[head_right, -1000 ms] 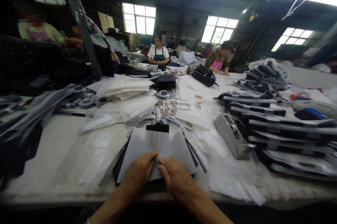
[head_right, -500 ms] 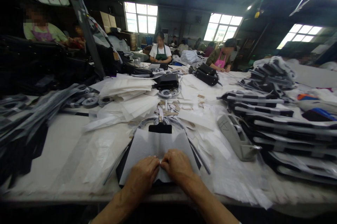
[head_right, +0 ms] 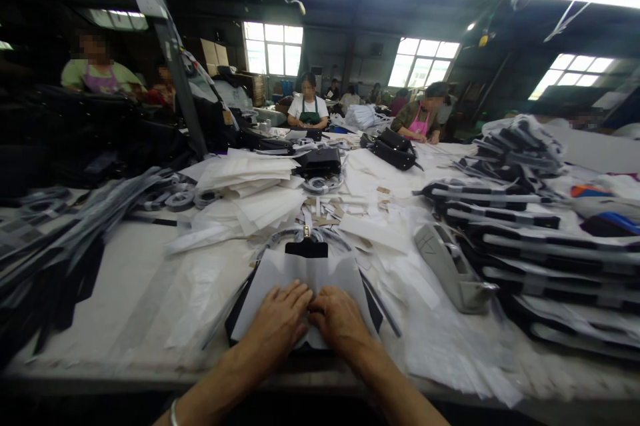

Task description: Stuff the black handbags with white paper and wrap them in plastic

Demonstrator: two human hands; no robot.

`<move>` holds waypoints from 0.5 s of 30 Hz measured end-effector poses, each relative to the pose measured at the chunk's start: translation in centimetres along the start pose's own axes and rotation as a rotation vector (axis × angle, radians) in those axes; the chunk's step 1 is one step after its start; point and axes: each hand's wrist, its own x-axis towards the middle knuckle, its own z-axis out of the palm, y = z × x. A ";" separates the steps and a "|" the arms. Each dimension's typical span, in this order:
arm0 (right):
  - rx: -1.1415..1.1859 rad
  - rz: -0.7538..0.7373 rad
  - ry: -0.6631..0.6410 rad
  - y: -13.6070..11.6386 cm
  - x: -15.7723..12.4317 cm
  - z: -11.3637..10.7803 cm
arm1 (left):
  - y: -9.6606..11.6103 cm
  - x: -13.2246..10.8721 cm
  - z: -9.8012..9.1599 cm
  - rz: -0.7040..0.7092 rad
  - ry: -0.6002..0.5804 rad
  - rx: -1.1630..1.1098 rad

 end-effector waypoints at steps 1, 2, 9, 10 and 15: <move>-0.030 -0.005 -0.009 -0.1 0.1 0.0 | 0.1 0.6 -0.3 0.030 -0.050 0.030; -0.060 -0.009 -0.013 -0.2 0.1 0.0 | 0.1 1.2 -0.5 0.054 -0.087 0.043; -0.273 -0.058 -0.026 -0.8 -0.8 0.4 | -1.0 2.9 -0.4 0.111 -0.026 0.024; -0.309 -0.053 -0.068 -1.0 -0.7 0.3 | -1.4 2.8 -0.1 0.120 -0.010 0.020; -0.367 -0.097 -0.222 -2.1 2.4 -2.1 | -3.1 2.3 2.4 0.155 0.063 -0.080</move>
